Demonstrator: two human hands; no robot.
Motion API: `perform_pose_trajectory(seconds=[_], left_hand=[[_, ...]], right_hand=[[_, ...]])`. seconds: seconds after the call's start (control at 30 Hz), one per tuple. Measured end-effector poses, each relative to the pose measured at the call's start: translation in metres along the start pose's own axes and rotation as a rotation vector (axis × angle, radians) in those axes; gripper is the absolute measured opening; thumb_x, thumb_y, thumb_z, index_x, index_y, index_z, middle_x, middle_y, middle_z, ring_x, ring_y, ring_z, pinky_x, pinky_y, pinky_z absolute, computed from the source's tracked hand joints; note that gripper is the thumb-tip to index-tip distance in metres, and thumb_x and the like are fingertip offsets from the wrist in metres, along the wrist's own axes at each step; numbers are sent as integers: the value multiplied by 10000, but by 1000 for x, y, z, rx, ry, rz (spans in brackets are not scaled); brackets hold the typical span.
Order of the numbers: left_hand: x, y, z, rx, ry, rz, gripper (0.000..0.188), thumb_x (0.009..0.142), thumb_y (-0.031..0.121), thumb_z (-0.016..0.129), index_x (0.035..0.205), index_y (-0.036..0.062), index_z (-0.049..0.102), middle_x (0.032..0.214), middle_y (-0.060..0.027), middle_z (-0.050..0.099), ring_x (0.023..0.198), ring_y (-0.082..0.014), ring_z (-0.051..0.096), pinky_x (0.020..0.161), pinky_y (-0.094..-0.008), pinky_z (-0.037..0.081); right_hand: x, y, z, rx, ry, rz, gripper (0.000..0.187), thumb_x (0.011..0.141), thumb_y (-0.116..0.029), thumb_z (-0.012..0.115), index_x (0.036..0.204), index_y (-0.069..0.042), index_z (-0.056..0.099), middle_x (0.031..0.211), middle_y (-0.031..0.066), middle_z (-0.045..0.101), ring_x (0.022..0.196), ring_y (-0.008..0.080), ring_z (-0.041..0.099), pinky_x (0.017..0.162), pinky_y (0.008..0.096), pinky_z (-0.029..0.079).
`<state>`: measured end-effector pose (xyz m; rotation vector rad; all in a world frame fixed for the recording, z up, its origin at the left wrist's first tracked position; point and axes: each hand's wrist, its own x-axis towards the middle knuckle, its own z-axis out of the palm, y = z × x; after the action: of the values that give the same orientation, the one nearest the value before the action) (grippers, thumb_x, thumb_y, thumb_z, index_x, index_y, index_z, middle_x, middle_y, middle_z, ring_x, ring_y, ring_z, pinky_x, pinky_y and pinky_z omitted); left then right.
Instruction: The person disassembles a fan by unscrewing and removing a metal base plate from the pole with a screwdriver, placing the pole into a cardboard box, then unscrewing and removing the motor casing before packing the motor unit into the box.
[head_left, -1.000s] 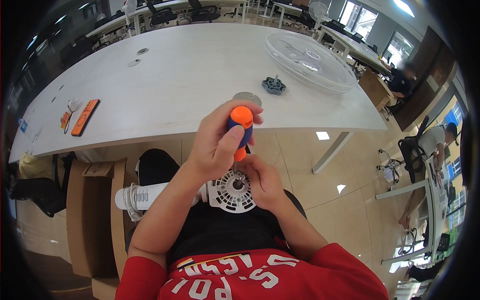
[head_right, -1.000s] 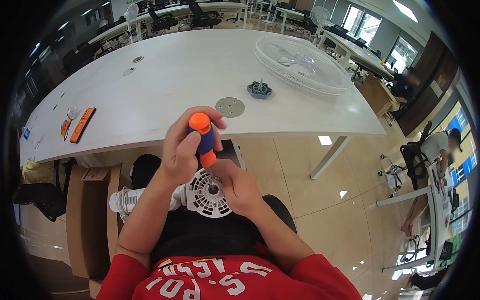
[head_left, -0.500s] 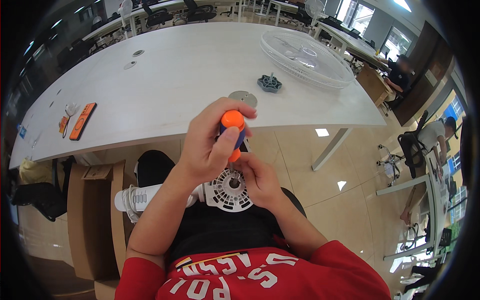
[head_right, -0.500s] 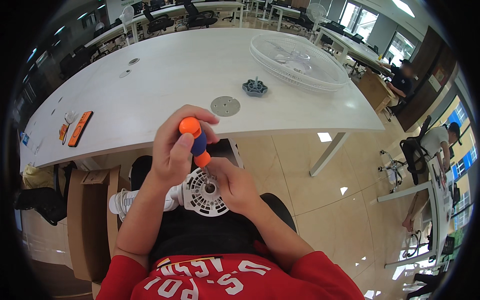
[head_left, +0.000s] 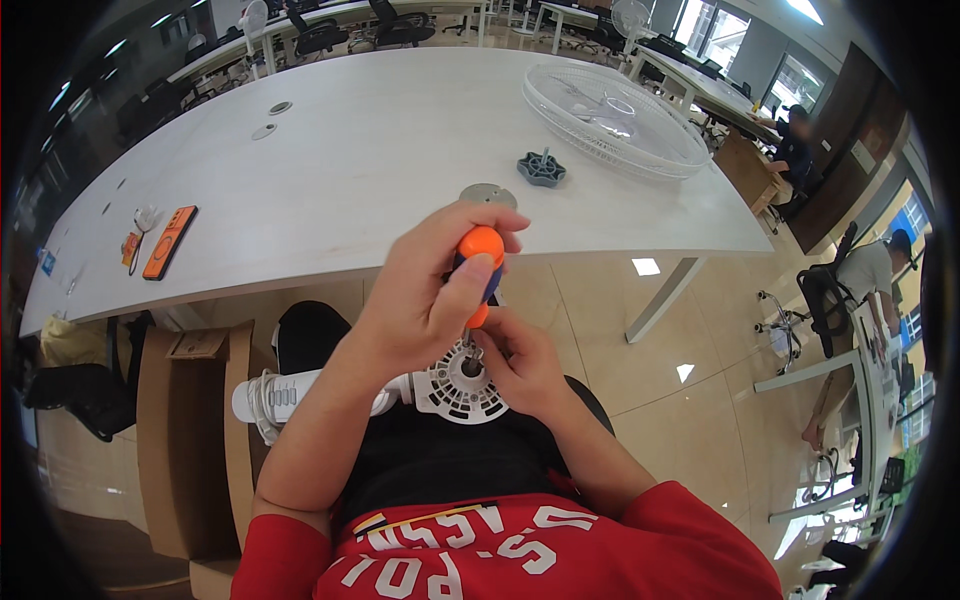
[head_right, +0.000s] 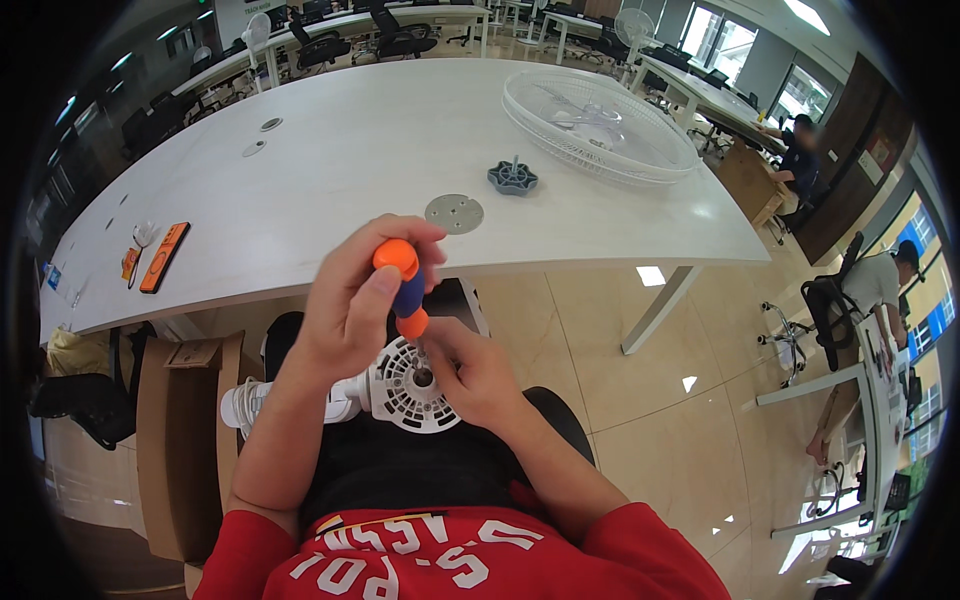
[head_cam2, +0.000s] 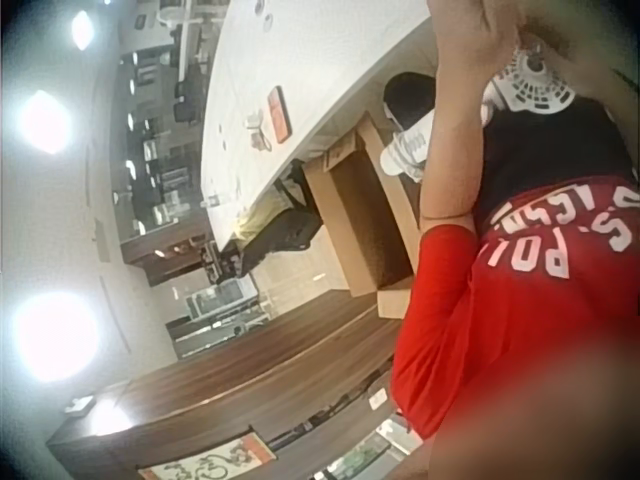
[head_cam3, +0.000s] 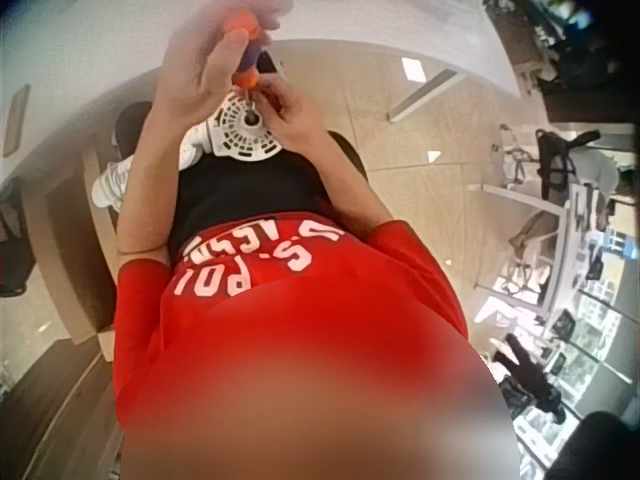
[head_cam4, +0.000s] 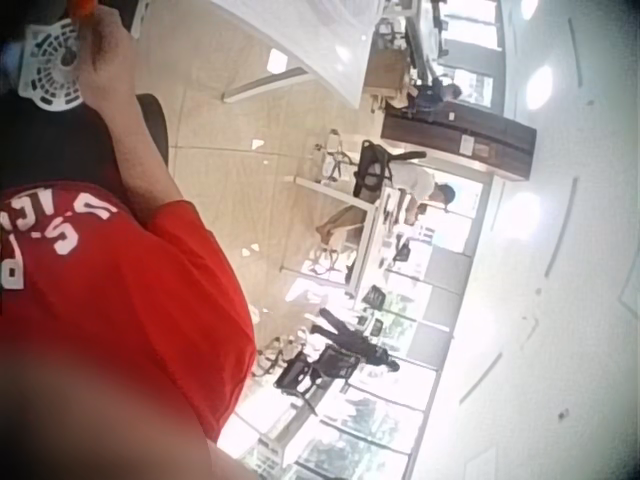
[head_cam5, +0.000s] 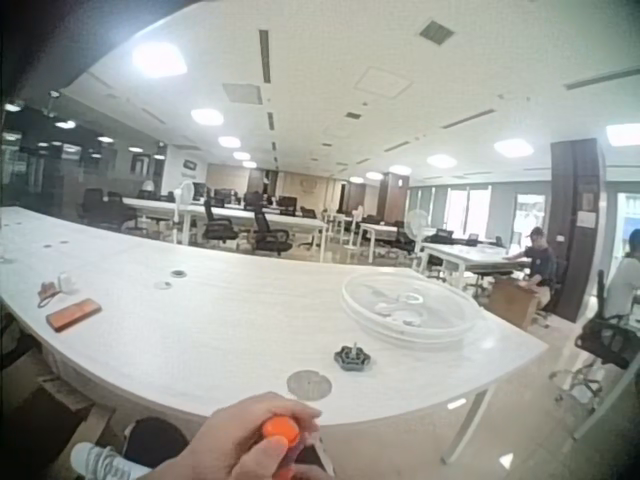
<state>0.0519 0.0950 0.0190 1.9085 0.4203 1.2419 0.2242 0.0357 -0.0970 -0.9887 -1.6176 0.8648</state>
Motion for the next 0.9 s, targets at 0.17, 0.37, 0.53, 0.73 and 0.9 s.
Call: perform_pose_trajectory(seconds=[0.17,0.37,0.53,0.73,0.9], left_hand=[[-3,8,6,-37,126,2,547,943,342,823,1297,18,560,943,-57,644,884,-123,648,787,-283,544],[0,-7,0,-73,49,102,618,940,514,782,1258,15,602,904,-47,623,889,-126,640,764,-278,515],[0,-1,-1,-62,-106,192,419,976,418,733,1086,13,725,957,-80,692,919,-104,644,778,-270,516],[-6,15,10,-65,-25,-38,309,909,204,795,1128,25,670,939,-78,700,782,-112,586,710,-283,487],[-7,-16,4,-130,40,198,281,933,182,702,1140,1,643,932,-64,642,780,-104,565,686,-263,465]], right_hand=[[-1,-1,-3,-45,-13,-17,340,988,32,556,1305,-31,662,1035,123,758,923,211,748,841,339,567],[0,-4,3,-10,8,-76,362,983,70,488,1302,-4,642,1103,143,754,990,246,750,871,350,571],[1,-10,0,-67,28,-139,361,999,73,468,1312,-7,632,1115,153,749,1009,270,756,869,358,572],[-4,15,-5,-210,-5,-129,360,1001,72,475,1306,-25,640,1115,171,749,992,287,762,844,374,571],[0,-11,2,-77,4,-116,370,990,77,477,1313,-22,629,1098,148,765,1025,294,773,889,368,582]])
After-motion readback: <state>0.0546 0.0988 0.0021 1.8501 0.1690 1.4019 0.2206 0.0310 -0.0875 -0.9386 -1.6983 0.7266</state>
